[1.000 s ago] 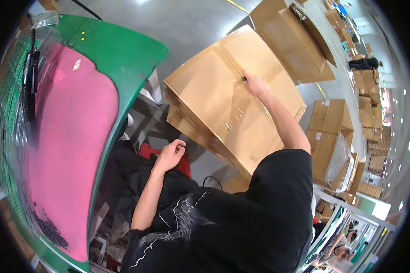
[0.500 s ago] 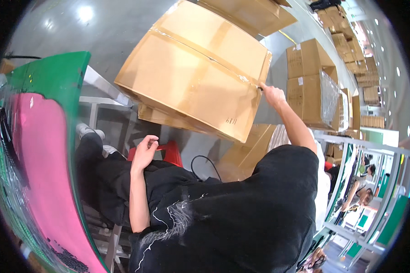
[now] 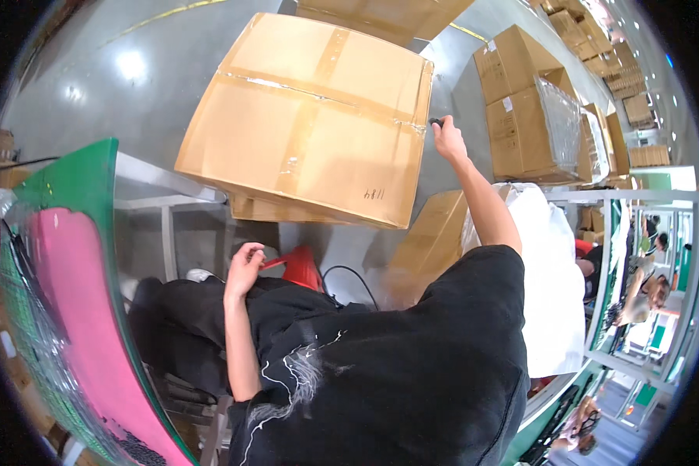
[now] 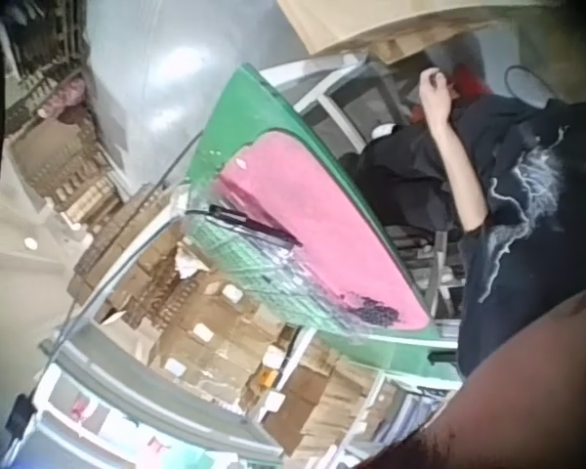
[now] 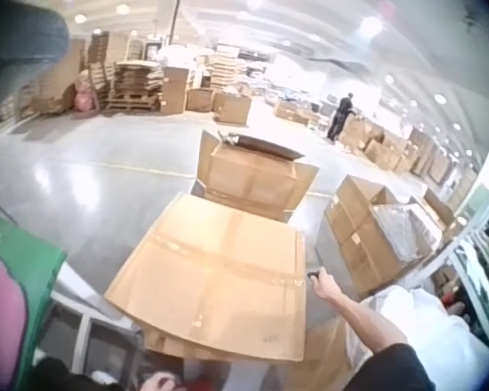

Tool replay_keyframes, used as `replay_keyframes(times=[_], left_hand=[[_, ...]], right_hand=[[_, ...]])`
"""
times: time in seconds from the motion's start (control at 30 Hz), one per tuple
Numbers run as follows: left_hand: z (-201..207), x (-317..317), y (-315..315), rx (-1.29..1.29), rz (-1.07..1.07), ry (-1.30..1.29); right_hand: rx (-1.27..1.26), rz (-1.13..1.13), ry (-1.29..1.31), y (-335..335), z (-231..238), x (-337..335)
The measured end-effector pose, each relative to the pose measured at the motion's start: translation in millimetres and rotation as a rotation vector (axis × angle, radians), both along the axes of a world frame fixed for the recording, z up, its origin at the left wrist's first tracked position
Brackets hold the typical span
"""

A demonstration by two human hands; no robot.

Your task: Assembling circuit boards into plastic housings using an electric screwdriver and packing them into boxes.

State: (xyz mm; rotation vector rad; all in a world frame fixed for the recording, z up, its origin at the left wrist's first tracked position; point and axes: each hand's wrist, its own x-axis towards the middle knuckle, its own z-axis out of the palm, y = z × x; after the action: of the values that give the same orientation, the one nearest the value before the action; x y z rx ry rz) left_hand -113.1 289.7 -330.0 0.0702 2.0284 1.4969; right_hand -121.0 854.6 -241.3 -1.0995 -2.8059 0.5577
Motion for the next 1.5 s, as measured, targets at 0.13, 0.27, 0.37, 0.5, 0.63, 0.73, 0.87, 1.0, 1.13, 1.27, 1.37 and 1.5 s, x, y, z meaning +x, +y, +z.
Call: replay_keyframes(times=[0.13, 0.27, 0.37, 0.5, 0.63, 0.73, 0.87, 1.0, 1.13, 1.27, 1.37, 1.5], left_hand=[[7, -1, 19, 0.015, -0.053, -0.092], [10, 2, 9, -0.062, -0.060, -0.034], [22, -1, 20, -0.045, -0.077, -0.021], [43, -3, 18, -0.095, -0.085, 0.040], [53, 3, 24, -0.045, -0.079, 0.091], [56, 5, 39, -0.020, -0.190, 0.142], [53, 17, 19, -0.097, -0.096, 0.131], [59, 9, 31, -0.031, -0.117, 0.073], [58, 2, 30, -0.049, -0.106, 0.069], [49, -1, 27, -0.019, -0.010, 0.028], [48, 0, 29, -0.045, -0.055, 0.047], [40, 4, 33, 0.014, -0.035, 0.071]], right_hand=[[-0.010, -0.066, -0.194, 8, -25, -5], [0.038, -0.239, 0.031, -3, -4, -17], [0.081, 0.042, 0.121, 13, -3, -2], [0.058, -0.049, 0.022, -14, -8, -19], [0.015, -0.017, -0.208, -29, 7, -33], [0.068, 0.114, -0.256, 21, 2, -5], [-0.171, 0.376, -0.404, -88, 54, -52], [0.247, 0.411, -0.385, -44, -5, -146], [-0.009, 0.400, 0.132, -201, 4, -266], [-0.202, 0.520, 0.333, -298, -17, -346], [-0.148, 0.540, 0.346, -323, -31, -375], [-0.104, 0.442, 0.265, -329, -56, -388]])
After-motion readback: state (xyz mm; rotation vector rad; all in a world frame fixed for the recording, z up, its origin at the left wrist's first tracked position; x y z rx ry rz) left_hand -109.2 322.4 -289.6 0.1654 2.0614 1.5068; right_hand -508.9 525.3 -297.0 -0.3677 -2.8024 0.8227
